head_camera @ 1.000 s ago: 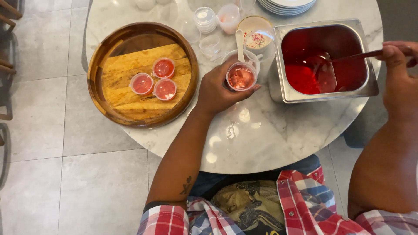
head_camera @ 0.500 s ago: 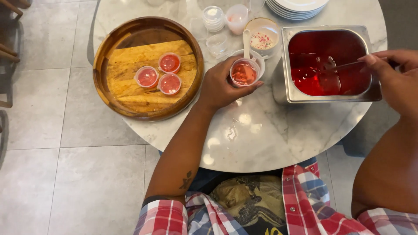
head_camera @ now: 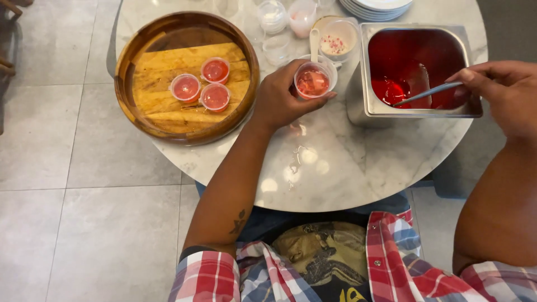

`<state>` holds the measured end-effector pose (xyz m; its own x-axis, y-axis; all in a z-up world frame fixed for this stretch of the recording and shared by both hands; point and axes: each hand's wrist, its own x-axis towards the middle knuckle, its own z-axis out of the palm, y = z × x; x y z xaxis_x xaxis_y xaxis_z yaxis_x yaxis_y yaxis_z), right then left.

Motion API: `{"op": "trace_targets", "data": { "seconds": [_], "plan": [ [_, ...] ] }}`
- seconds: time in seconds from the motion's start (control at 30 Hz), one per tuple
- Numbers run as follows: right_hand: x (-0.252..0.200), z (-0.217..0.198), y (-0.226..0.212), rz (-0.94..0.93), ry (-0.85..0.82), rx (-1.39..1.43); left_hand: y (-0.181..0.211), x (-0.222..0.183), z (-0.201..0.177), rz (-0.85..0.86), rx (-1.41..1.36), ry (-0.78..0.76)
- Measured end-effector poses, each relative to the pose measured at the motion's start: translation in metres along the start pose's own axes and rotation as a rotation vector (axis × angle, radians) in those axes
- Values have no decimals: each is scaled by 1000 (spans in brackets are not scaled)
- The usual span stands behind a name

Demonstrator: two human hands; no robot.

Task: Filling small plastic cups with red liquid from a large container using a spoon and then sealing them with lids.

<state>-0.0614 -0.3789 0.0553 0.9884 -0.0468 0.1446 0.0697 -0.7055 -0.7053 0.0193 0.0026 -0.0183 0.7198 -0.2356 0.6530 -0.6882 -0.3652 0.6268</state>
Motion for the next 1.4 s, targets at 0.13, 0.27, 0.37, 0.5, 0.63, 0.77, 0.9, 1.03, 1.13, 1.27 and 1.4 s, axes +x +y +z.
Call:
{"op": "trace_targets", "data": {
  "seconds": [0.13, 0.27, 0.37, 0.5, 0.63, 0.77, 0.9, 1.03, 1.13, 1.27, 1.4],
  "plan": [
    [4, -7, 9, -8, 25, 20, 0, 3, -3, -38, 6, 15],
    [23, -11, 59, -31, 56, 153, 3, 3, -5, -12, -11, 5],
    [23, -10, 59, 96, 134, 318, 6, 5, -5, 24, -17, 28],
    [17, -6, 48, 133, 208, 415, 6, 5, -6, 1, -24, 7],
    [9, -3, 31, 187, 272, 495, 8, 4, -5, 11, -15, 9],
    [12, -2, 35, 290, 346, 721, 6, 4, -4, 3, 1, 1],
    [11, -2, 42, 285, 352, 758, 4, 3, -3, -5, -13, 8],
    [12, -2, 47, 265, 417, 822, 2, 3, -3, 11, -20, 8],
    [12, -3, 52, 257, 423, 798, 7, 4, -5, -7, -40, 0],
    [12, -5, 51, 246, 352, 745, 11, 6, -8, -21, -52, -8],
    [16, -6, 54, 248, 393, 821, 11, 6, -7, -20, -50, -4]
  ]
}}
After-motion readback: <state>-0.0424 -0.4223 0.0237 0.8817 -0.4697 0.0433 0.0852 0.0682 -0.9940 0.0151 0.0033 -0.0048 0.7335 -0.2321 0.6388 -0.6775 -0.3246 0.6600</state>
